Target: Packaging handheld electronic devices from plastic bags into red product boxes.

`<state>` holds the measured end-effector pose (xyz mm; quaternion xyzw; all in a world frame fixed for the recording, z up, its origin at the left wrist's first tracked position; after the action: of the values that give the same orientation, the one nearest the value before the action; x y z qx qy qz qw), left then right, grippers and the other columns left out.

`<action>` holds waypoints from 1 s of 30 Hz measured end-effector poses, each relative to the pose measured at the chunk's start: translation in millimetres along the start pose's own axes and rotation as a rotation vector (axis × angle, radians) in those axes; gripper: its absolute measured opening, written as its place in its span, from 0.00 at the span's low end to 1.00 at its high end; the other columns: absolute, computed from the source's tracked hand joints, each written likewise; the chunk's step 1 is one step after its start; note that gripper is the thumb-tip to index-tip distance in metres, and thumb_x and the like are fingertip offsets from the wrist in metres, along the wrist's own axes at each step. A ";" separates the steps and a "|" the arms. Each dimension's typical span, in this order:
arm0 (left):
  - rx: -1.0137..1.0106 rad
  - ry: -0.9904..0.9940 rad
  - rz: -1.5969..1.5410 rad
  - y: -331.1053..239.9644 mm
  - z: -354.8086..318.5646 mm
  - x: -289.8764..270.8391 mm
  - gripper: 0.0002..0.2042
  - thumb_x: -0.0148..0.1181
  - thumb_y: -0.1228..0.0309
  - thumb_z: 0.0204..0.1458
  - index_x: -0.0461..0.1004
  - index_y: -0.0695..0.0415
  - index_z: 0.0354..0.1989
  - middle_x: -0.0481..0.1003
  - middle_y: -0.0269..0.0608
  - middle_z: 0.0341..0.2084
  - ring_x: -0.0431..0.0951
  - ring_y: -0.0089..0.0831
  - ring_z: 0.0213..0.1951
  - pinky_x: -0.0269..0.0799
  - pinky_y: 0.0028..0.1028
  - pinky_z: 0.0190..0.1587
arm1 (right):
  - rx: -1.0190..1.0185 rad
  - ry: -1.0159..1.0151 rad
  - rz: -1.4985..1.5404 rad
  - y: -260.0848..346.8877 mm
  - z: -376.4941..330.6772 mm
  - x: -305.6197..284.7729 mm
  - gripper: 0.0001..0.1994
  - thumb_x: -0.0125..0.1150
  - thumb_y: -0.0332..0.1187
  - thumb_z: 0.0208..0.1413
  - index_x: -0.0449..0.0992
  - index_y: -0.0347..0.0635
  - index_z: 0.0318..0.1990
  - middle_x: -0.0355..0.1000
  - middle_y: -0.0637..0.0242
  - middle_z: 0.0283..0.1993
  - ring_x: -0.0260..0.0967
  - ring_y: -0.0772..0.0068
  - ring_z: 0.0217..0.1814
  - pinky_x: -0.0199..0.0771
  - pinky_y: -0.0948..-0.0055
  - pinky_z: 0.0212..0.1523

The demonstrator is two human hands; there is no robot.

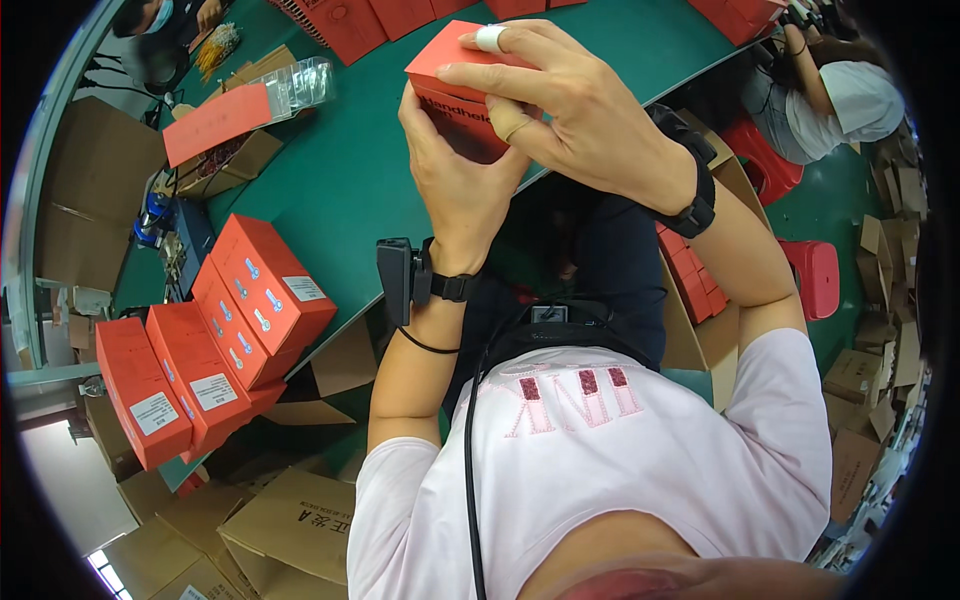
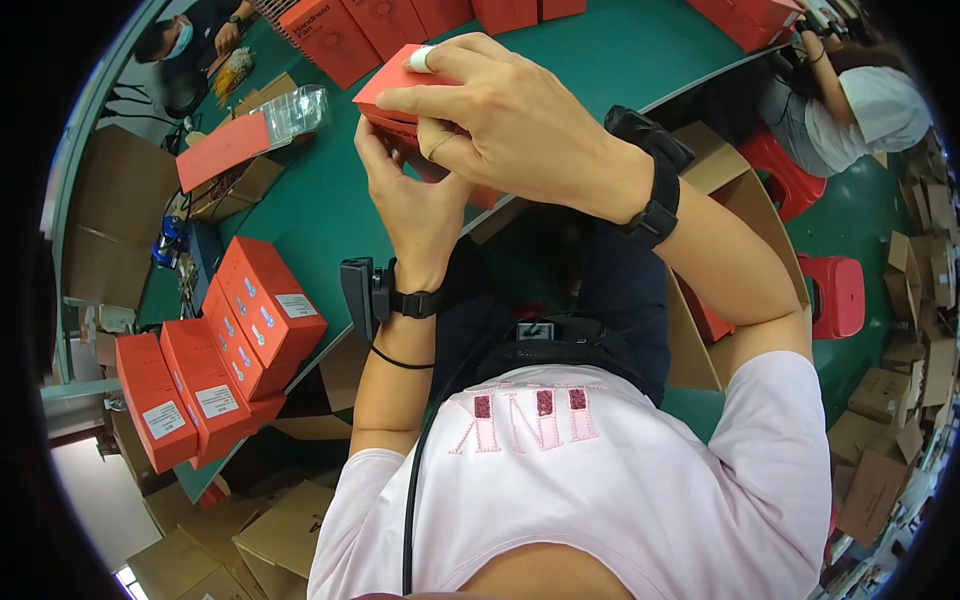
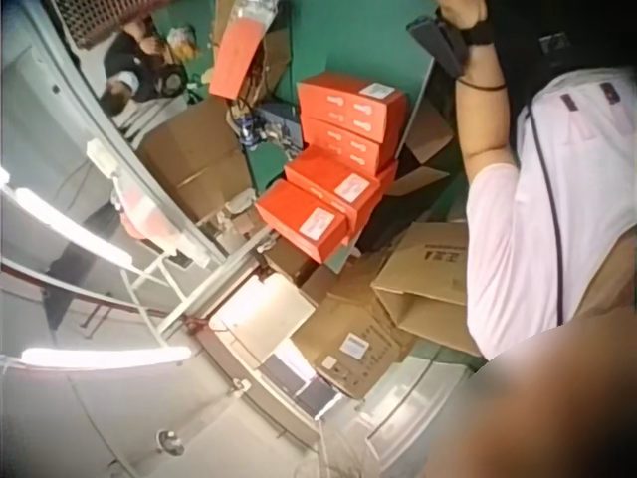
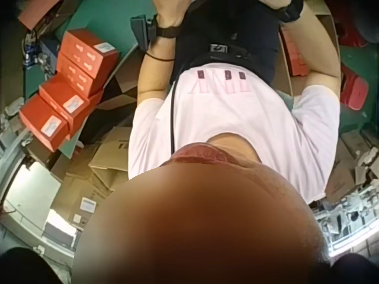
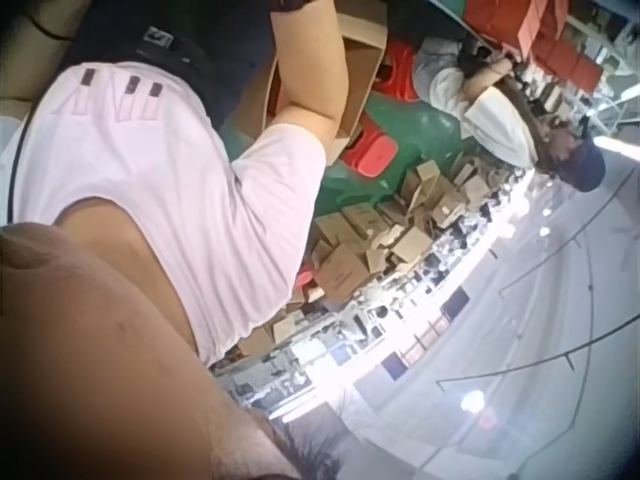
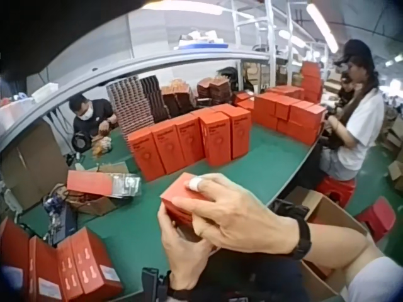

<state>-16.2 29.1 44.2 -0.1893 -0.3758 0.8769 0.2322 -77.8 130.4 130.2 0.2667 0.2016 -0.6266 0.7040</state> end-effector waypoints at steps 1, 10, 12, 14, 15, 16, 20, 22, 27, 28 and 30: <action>-0.016 0.008 0.000 -0.2 -0.8 -0.2 0.50 0.82 0.64 0.38 0.54 0.65 0.68 0.71 0.55 0.53 0.76 0.47 0.52 0.75 0.39 0.53 | 0.007 0.027 -0.024 1.1 0.2 1.3 0.15 0.61 0.32 0.55 0.82 0.49 0.50 0.76 0.54 0.50 0.73 0.53 0.54 0.76 0.61 0.55; 0.026 -0.006 0.026 4.4 -3.8 -1.4 0.44 0.77 0.68 0.44 0.53 0.64 0.67 0.70 0.54 0.54 0.75 0.46 0.53 0.72 0.38 0.54 | -0.061 0.144 -0.259 27.2 0.3 13.9 0.21 0.69 0.33 0.49 0.79 0.42 0.53 0.75 0.57 0.54 0.73 0.54 0.55 0.72 0.53 0.61; 0.044 -0.008 0.035 6.4 -2.7 2.0 0.42 0.74 0.71 0.48 0.52 0.65 0.68 0.70 0.54 0.55 0.75 0.43 0.54 0.72 0.36 0.55 | -0.134 0.133 -0.269 29.0 -0.7 15.0 0.23 0.71 0.33 0.47 0.78 0.36 0.52 0.75 0.56 0.50 0.75 0.54 0.53 0.74 0.54 0.59; -0.005 -0.005 -0.006 4.8 0.5 5.4 0.44 0.75 0.71 0.46 0.52 0.66 0.68 0.69 0.56 0.56 0.74 0.47 0.55 0.71 0.39 0.57 | -0.117 0.137 -0.195 13.4 4.0 15.0 0.24 0.71 0.36 0.46 0.77 0.35 0.52 0.75 0.54 0.50 0.75 0.53 0.53 0.75 0.55 0.58; -0.062 -0.004 -0.041 4.8 1.5 7.1 0.46 0.77 0.70 0.44 0.52 0.66 0.68 0.69 0.58 0.56 0.72 0.52 0.56 0.69 0.41 0.58 | -0.103 0.143 -0.111 8.2 6.1 13.2 0.26 0.72 0.39 0.45 0.77 0.34 0.51 0.75 0.53 0.50 0.74 0.52 0.52 0.75 0.57 0.56; -0.046 0.003 -0.049 0.6 1.8 9.2 0.46 0.77 0.70 0.44 0.52 0.66 0.68 0.69 0.58 0.56 0.72 0.52 0.56 0.69 0.41 0.58 | -0.102 0.132 -0.127 6.8 7.6 8.8 0.26 0.72 0.39 0.45 0.77 0.34 0.51 0.75 0.53 0.50 0.74 0.52 0.52 0.75 0.57 0.56; -0.038 0.039 -0.114 5.5 -11.9 1.3 0.54 0.81 0.67 0.41 0.48 0.66 0.73 0.63 0.60 0.64 0.67 0.53 0.64 0.64 0.42 0.65 | 0.158 0.164 -0.350 -15.1 27.1 7.7 0.40 0.72 0.53 0.42 0.72 0.27 0.56 0.74 0.46 0.52 0.75 0.48 0.50 0.77 0.58 0.51; 0.008 0.049 0.088 7.0 -23.9 -9.9 0.55 0.81 0.66 0.41 0.47 0.66 0.74 0.61 0.61 0.66 0.61 0.51 0.68 0.56 0.43 0.69 | 0.414 0.708 -0.144 -41.5 29.4 36.0 0.43 0.73 0.52 0.42 0.69 0.24 0.59 0.74 0.43 0.52 0.75 0.46 0.50 0.77 0.59 0.51; -0.163 0.068 0.211 44.8 -54.7 -45.5 0.38 0.75 0.66 0.50 0.62 0.64 0.68 0.64 0.56 0.65 0.61 0.51 0.68 0.56 0.44 0.69 | 0.417 0.673 0.099 -106.6 100.2 50.8 0.39 0.76 0.46 0.41 0.73 0.26 0.57 0.79 0.43 0.47 0.79 0.48 0.46 0.79 0.58 0.45; -0.207 0.109 0.277 57.2 -60.4 -47.6 0.32 0.73 0.67 0.52 0.67 0.63 0.64 0.66 0.54 0.64 0.62 0.50 0.67 0.57 0.44 0.69 | 0.406 0.681 0.104 -114.0 114.5 49.1 0.39 0.76 0.46 0.41 0.73 0.26 0.57 0.79 0.43 0.47 0.79 0.48 0.46 0.79 0.58 0.45; -0.245 0.052 0.259 56.7 -57.9 -51.1 0.21 0.70 0.68 0.55 0.75 0.61 0.56 0.71 0.50 0.60 0.65 0.49 0.66 0.60 0.44 0.67 | 0.262 0.804 -0.070 -126.3 140.9 54.6 0.44 0.76 0.37 0.41 0.63 0.30 0.67 0.76 0.44 0.51 0.76 0.47 0.51 0.78 0.57 0.47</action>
<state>40.0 -0.5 -27.4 -0.2858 -0.4463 0.8419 0.1019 -202.7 -9.6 190.3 0.5700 0.3877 -0.5167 0.5077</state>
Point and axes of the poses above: each hand's wrist, its own z-axis towards the middle knuckle, its own x-axis out of the palm, y = z × x, the point moved 8 cm from there along z, towards the middle knuckle
